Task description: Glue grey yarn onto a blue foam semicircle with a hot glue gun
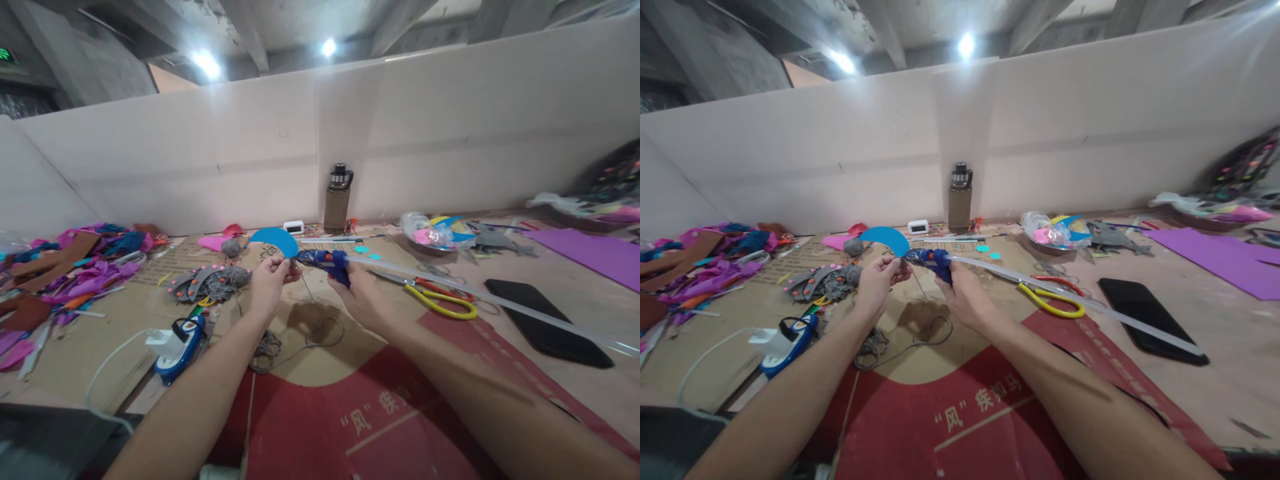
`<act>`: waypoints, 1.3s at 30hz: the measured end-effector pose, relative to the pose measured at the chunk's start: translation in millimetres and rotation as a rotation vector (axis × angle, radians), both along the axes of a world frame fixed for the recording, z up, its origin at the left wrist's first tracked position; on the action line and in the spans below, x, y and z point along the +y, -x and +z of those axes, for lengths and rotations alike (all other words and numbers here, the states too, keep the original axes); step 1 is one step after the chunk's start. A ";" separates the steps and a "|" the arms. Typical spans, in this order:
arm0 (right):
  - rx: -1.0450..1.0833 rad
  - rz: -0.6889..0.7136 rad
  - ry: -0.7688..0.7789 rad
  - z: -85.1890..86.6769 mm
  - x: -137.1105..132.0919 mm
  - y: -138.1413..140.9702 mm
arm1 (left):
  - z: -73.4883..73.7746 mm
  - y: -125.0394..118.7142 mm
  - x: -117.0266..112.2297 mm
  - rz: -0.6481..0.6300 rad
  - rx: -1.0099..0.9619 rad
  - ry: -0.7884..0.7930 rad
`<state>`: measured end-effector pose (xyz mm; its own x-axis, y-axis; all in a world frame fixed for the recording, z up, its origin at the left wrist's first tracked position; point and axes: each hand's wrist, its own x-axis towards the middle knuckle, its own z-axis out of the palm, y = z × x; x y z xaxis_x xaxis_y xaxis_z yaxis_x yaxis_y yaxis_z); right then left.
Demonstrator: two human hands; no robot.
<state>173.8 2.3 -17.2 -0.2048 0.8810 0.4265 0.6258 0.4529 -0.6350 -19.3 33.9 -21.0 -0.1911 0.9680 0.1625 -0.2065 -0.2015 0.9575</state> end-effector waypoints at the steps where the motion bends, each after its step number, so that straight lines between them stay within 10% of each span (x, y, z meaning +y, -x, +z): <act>1: -0.002 -0.006 0.005 -0.3 0.4 0.2 | 0.3 0.0 0.0 0.003 -0.002 0.001; 18: 0.089 0.006 0.016 -7.0 11.0 -1.2 | 10.0 -2.7 -5.0 0.026 -0.059 -0.025; 27: 0.232 -0.055 0.567 -23.6 43.3 -11.3 | 10.6 -6.6 -7.8 -0.031 -0.100 0.046; 32: -0.112 -0.263 0.019 -12.0 33.9 -13.0 | 10.1 -8.5 -8.6 0.018 -0.007 -0.020; 39: 0.732 0.309 0.299 3.1 6.7 42.4 | 17.9 -17.4 -24.8 0.087 0.401 -0.187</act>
